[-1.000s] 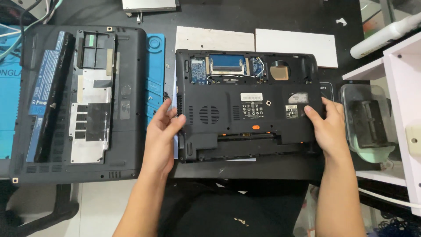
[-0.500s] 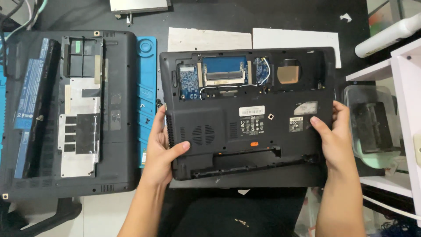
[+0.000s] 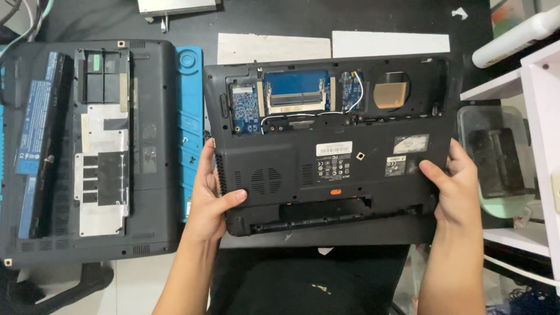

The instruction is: Disassembling a laptop to access internal components.

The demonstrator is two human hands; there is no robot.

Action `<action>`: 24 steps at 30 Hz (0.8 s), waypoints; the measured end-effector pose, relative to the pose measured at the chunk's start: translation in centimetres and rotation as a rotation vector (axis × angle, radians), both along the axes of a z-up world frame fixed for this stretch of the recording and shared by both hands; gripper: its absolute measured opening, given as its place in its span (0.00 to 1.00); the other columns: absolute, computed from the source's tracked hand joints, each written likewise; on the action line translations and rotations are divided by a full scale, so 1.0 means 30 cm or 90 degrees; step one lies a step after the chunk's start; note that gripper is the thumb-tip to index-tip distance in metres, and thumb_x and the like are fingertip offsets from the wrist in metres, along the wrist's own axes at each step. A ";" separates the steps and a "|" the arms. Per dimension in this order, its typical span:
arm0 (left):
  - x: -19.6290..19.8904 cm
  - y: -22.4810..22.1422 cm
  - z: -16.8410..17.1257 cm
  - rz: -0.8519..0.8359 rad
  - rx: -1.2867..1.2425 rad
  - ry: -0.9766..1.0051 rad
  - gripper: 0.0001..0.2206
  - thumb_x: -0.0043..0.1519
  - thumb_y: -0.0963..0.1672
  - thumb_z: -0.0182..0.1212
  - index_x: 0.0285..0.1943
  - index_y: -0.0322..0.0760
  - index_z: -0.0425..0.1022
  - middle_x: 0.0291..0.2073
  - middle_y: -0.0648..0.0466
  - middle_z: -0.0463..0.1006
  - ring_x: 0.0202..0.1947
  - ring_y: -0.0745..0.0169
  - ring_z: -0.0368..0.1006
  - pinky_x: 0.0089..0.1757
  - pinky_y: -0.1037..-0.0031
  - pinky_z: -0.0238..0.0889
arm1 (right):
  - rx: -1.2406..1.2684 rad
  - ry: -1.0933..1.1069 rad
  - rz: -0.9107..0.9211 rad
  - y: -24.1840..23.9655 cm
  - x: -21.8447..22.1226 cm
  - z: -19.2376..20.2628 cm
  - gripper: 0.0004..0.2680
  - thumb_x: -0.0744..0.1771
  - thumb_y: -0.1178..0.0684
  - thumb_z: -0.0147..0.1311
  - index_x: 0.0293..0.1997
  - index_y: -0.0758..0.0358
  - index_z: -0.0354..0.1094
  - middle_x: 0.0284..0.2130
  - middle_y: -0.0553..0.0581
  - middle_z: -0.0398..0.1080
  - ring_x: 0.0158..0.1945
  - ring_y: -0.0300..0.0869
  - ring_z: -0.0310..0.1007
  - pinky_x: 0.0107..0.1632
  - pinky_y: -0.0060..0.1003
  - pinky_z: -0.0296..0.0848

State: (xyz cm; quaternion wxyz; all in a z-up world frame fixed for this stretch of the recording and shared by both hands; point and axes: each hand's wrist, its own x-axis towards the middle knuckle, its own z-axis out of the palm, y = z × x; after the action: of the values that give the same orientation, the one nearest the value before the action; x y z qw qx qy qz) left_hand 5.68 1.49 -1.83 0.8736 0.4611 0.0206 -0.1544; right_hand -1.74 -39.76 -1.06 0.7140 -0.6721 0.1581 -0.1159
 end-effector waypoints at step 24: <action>0.007 -0.015 0.043 -0.026 0.028 -0.043 0.52 0.44 0.36 0.71 0.83 0.34 0.48 0.66 0.49 0.70 0.67 0.53 0.66 0.65 0.65 0.57 | 0.032 -0.169 0.018 -0.007 -0.076 0.007 0.31 0.61 0.54 0.73 0.70 0.77 0.61 0.56 0.61 0.74 0.57 0.41 0.75 0.64 0.33 0.72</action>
State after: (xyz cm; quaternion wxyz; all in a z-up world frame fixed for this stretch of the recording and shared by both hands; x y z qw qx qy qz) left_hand 5.88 1.05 -0.54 0.8603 0.4852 -0.0151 -0.1559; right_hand -4.03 -39.95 -0.86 0.7470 -0.6348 0.0559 -0.1895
